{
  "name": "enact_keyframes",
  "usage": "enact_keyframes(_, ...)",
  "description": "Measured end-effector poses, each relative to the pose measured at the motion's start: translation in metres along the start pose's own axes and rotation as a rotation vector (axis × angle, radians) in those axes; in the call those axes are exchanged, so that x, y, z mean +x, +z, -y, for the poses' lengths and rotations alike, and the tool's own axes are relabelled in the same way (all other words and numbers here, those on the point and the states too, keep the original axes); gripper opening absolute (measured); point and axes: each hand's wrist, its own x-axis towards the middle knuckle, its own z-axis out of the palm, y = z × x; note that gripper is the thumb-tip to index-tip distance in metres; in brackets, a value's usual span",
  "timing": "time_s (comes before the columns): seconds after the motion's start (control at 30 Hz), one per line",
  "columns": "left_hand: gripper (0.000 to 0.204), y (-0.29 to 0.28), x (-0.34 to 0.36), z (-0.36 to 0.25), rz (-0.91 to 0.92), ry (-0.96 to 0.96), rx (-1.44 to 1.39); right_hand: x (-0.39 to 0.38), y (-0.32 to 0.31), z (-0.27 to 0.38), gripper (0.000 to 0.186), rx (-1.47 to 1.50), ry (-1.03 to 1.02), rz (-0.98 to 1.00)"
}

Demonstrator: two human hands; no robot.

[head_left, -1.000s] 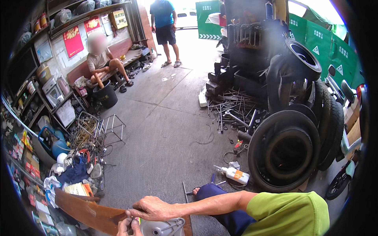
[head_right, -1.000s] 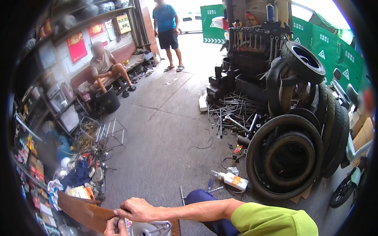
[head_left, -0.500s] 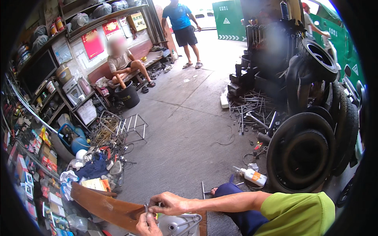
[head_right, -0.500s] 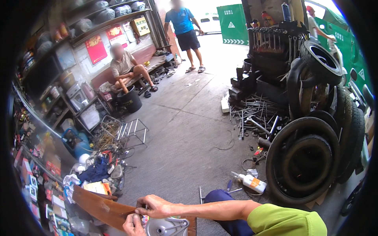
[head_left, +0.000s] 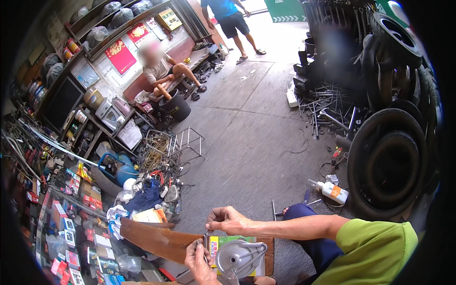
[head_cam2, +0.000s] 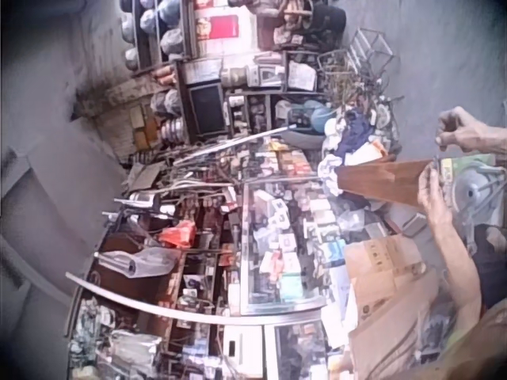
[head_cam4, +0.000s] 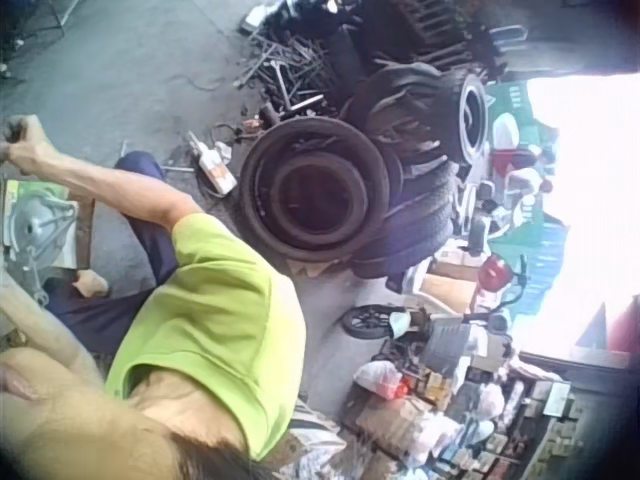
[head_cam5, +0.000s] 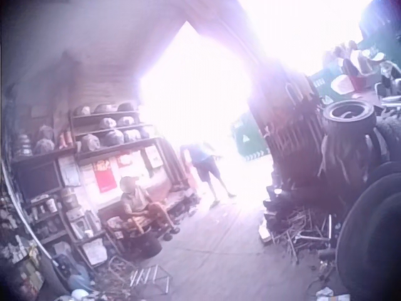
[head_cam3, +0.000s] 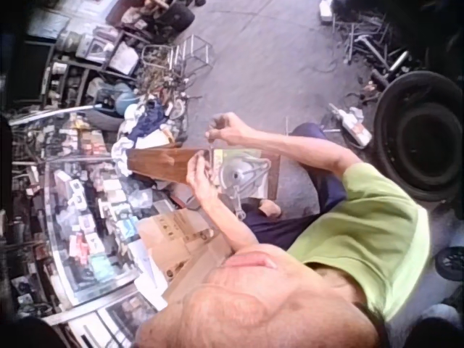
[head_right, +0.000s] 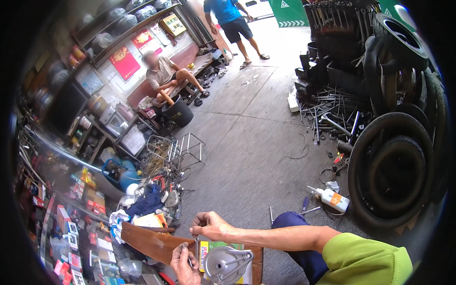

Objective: The person sits on the floor in a cluttered workshop and works on a silver mechanical part, possibly a brake caliper. They use a small tool to manipulate a component on the part, repeatedly adjusting and inspecting it.

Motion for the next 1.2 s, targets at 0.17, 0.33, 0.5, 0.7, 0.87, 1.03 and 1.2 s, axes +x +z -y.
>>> enact_keyframes(0.17, 0.016, 0.003, -0.007, -0.004, 0.064, -0.035, 0.027, 0.004, -0.006, -0.01, 0.018, -0.088, -0.001, 0.048)
enact_keyframes(0.33, 0.016, -0.005, -0.003, -0.002, 0.149, -0.009, -0.053, 0.007, 0.001, -0.023, 0.02, -0.13, -0.03, 0.0)
enact_keyframes(0.5, 0.018, -0.009, -0.002, 0.006, 0.156, 0.03, -0.038, 0.004, 0.0, -0.029, 0.021, -0.304, -0.1, -0.008)
enact_keyframes(0.7, 0.016, -0.011, -0.003, 0.007, 0.134, 0.032, 0.009, -0.004, 0.011, -0.023, 0.02, -0.488, -0.262, 0.009)
enact_keyframes(0.87, 0.014, -0.014, 0.0, 0.011, 0.159, 0.064, -0.009, -0.008, 0.014, -0.018, 0.021, -0.469, -0.23, 0.066)
enact_keyframes(1.03, 0.015, -0.015, 0.002, 0.014, 0.177, 0.061, -0.026, -0.009, 0.013, -0.013, 0.022, -0.491, -0.191, 0.066)
enact_keyframes(1.2, 0.016, -0.01, -0.002, 0.009, 0.187, 0.055, -0.016, -0.009, 0.013, -0.016, 0.021, -0.491, -0.214, 0.019)
